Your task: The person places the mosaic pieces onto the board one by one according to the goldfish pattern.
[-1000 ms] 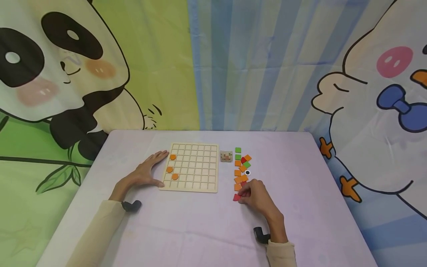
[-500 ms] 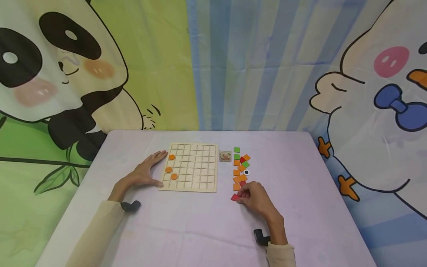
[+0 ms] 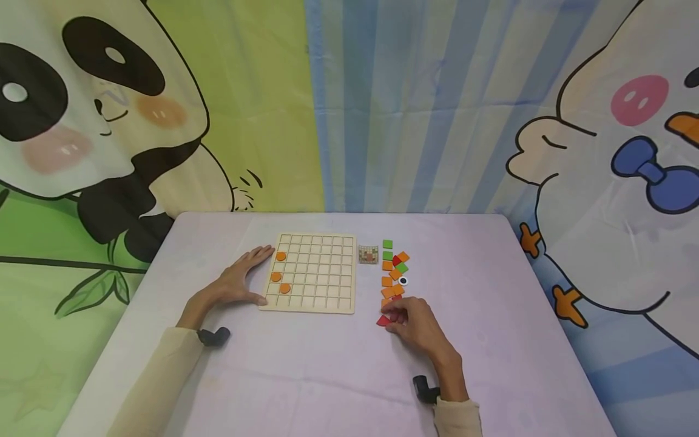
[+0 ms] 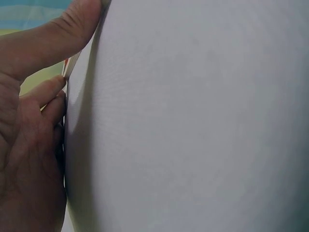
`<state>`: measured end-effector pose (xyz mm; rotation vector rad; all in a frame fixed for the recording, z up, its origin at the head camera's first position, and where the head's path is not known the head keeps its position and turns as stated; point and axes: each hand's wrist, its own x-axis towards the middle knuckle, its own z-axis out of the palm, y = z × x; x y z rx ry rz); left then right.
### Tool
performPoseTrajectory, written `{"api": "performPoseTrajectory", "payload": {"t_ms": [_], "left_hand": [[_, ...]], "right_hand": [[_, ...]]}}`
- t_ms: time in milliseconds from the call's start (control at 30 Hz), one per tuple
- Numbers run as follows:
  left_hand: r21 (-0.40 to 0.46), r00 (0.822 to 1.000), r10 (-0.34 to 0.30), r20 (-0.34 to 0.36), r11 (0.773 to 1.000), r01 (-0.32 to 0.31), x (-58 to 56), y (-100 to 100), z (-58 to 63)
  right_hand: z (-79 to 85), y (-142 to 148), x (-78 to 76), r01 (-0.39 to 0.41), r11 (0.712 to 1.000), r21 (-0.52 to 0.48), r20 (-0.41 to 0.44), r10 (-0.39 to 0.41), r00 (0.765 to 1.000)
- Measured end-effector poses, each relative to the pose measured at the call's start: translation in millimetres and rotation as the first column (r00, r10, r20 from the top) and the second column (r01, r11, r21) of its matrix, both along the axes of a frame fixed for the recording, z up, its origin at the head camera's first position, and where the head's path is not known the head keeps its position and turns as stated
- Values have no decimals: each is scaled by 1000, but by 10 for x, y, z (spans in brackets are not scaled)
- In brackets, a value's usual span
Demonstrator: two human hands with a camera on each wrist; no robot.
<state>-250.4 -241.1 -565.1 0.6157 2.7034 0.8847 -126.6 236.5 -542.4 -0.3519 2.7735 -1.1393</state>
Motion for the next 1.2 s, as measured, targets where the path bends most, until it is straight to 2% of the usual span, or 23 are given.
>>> {"api": "performPoseTrajectory", "payload": {"t_ms": [433, 767, 933, 1200], "left_hand": [[2, 1000, -9, -3, 1000, 9, 1, -16, 6], [-19, 1000, -6, -17, 1000, 6, 6, 7, 27], [-1, 1000, -9, -10, 1000, 9, 13, 15, 33], [-16, 1000, -6, -7, 1000, 5, 10, 7, 14]], "right_hand": [[29, -12, -44, -71, 997, 20, -3, 71, 997], [56, -172, -99, -102, 994, 27, -13, 102, 995], [126, -325, -179, -122, 992, 25, -51, 123, 991], [207, -666, -400, -222, 975, 24, -128, 224, 966]]}}
